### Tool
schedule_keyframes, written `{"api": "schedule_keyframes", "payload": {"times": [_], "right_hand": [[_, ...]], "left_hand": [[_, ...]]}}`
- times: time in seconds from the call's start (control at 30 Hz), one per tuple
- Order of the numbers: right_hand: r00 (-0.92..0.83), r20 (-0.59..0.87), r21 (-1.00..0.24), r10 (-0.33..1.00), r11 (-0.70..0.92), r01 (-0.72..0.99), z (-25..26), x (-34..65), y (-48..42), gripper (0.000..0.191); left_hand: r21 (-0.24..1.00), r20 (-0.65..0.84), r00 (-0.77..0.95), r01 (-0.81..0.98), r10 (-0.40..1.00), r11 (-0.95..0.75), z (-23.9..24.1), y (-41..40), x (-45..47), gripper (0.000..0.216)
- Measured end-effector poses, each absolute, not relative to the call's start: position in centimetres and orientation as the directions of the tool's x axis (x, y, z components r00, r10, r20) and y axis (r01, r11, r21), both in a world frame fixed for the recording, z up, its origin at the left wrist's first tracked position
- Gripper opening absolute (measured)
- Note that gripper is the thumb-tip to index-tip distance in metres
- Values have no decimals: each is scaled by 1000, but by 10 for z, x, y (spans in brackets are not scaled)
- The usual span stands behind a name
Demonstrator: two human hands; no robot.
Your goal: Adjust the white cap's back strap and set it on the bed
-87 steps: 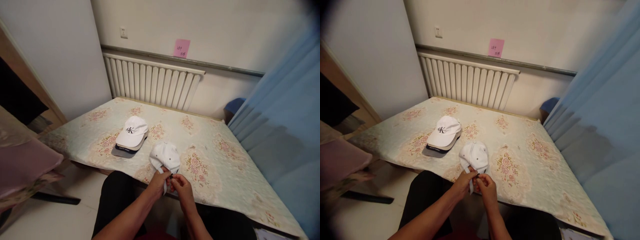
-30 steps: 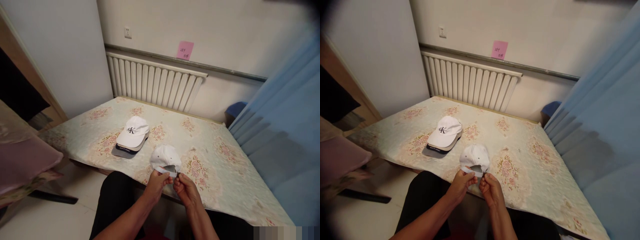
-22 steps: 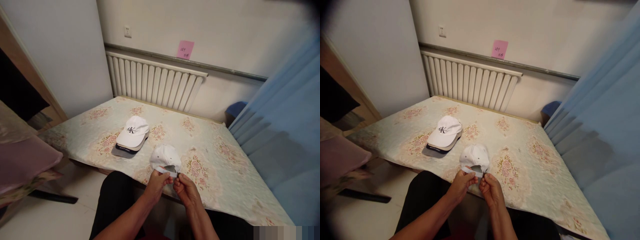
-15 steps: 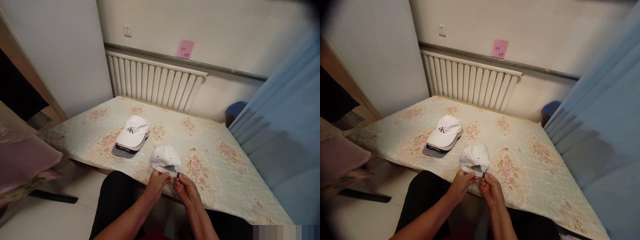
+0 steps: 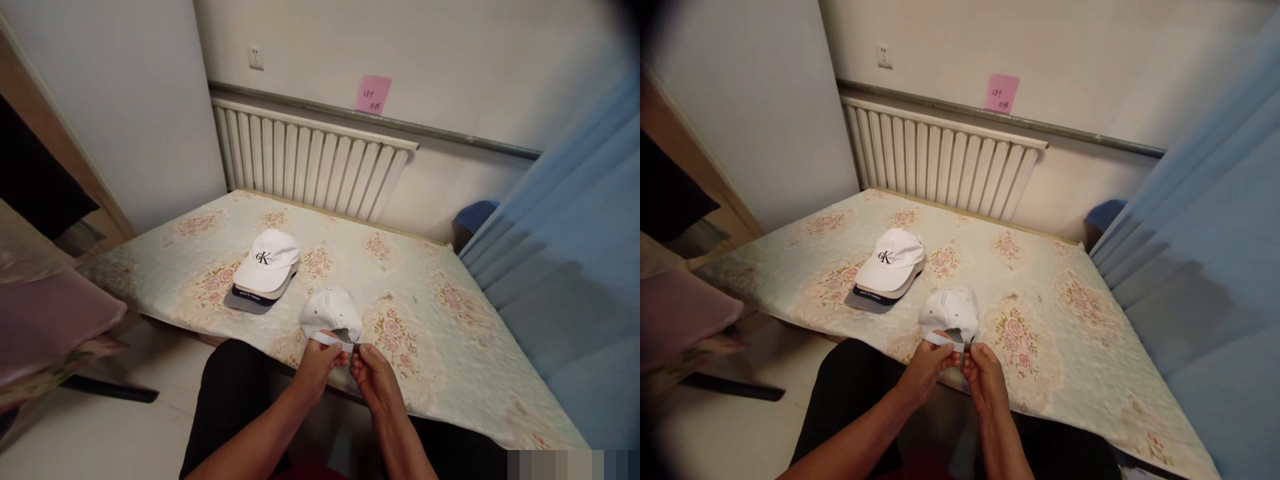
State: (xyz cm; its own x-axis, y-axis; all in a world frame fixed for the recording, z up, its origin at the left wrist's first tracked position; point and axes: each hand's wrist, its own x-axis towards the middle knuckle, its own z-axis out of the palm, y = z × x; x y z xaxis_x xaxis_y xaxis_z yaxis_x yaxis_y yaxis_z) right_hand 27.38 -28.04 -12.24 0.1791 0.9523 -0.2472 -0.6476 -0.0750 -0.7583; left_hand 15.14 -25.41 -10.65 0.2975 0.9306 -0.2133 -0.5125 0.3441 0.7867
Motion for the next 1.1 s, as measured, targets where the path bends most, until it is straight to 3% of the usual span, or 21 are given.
{"api": "schedule_keyframes", "payload": {"times": [0.67, 1.1], "right_hand": [[305, -184, -853, 934, 2, -522, -124, 274, -280, 18], [335, -169, -884, 927, 8, -468, -128, 269, -279, 18]], "left_hand": [[809, -257, 225, -482, 940, 336, -116, -255, 171, 15], [849, -205, 219, -446, 954, 285, -124, -255, 174, 11]]}}
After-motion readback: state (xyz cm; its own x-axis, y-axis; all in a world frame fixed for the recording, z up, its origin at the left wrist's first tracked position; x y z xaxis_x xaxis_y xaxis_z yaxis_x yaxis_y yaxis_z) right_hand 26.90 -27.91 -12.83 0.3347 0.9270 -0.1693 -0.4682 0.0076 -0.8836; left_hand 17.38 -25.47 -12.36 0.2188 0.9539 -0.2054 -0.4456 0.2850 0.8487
